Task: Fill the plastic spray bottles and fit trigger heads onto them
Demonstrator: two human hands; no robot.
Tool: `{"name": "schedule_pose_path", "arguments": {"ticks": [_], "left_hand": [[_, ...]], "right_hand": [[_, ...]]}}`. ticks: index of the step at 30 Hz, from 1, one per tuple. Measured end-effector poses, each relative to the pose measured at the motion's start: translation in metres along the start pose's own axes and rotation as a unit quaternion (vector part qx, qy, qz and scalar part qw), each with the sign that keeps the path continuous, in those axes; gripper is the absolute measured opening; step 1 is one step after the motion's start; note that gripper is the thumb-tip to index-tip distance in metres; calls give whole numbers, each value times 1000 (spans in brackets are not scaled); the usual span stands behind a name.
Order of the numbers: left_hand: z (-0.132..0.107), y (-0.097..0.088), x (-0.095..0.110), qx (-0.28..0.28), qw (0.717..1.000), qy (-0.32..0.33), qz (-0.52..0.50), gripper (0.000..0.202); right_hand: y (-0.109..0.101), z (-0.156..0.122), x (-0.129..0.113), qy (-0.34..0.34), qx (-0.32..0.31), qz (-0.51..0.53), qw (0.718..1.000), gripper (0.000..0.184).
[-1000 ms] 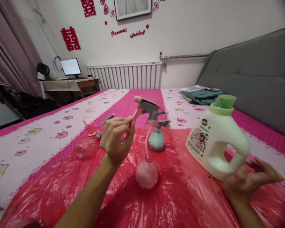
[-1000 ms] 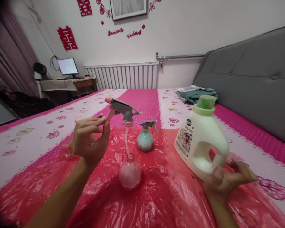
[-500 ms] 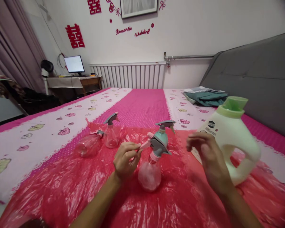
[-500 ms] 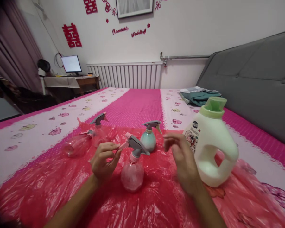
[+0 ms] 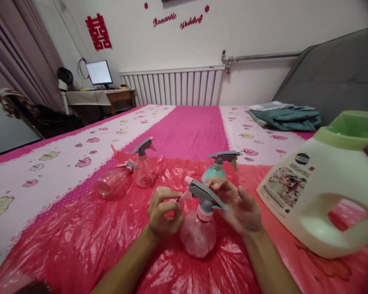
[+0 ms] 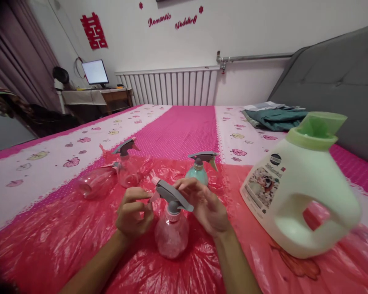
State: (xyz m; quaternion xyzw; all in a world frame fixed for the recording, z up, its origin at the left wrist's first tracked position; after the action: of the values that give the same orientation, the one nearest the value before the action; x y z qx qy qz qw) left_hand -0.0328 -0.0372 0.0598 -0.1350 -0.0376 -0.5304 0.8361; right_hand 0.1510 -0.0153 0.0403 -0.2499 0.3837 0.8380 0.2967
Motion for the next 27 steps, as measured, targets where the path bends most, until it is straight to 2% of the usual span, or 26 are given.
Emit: {"name": "schedule_pose_path", "arguments": {"ticks": [4,10,12,16,18,20,22,24,27], "left_hand": [[-3,1,-3,-20,999,-22,-36,27],[3,2,-2,-58,997,-37,-44,29],[7,1,-1,-101,993,-39,-40,27],[5,-4,0,-239,968,-69,-32,28],[0,-9,4,-282,956,-82,-22,35],[-7,-13,9,-312,944,-105,-7,41],[-13,-12,14,-357,925,-132,6,49],[-16,-9,22,-409,903,-131,8,55],[-7,-8,29,-427,893,-141,3,55]], "right_hand": [[3,-3,-1,-6,-47,-24,999,35],[2,-3,-1,-7,-43,-78,996,28],[2,-4,-1,-2,-39,-77,996,24],[0,-7,1,11,-26,-79,996,22],[0,-8,1,28,-26,-85,996,29],[1,-10,3,57,-37,-88,994,44],[2,-12,5,79,-46,-89,992,59],[2,-14,5,89,-46,-91,991,68],[3,-16,2,85,-40,-104,990,75]]}}
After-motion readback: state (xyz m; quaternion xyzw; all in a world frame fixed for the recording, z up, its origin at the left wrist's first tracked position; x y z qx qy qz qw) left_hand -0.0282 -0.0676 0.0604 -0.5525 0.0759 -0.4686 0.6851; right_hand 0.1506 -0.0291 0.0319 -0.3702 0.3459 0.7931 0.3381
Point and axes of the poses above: each hand's wrist, its own z-axis towards the middle knuckle, its own y-axis out of the palm, x = y × z, the point moved 6 cm from there along z, towards the middle knuckle, and after that the axes turned 8 degrees about -y, right-handed, at the moved point
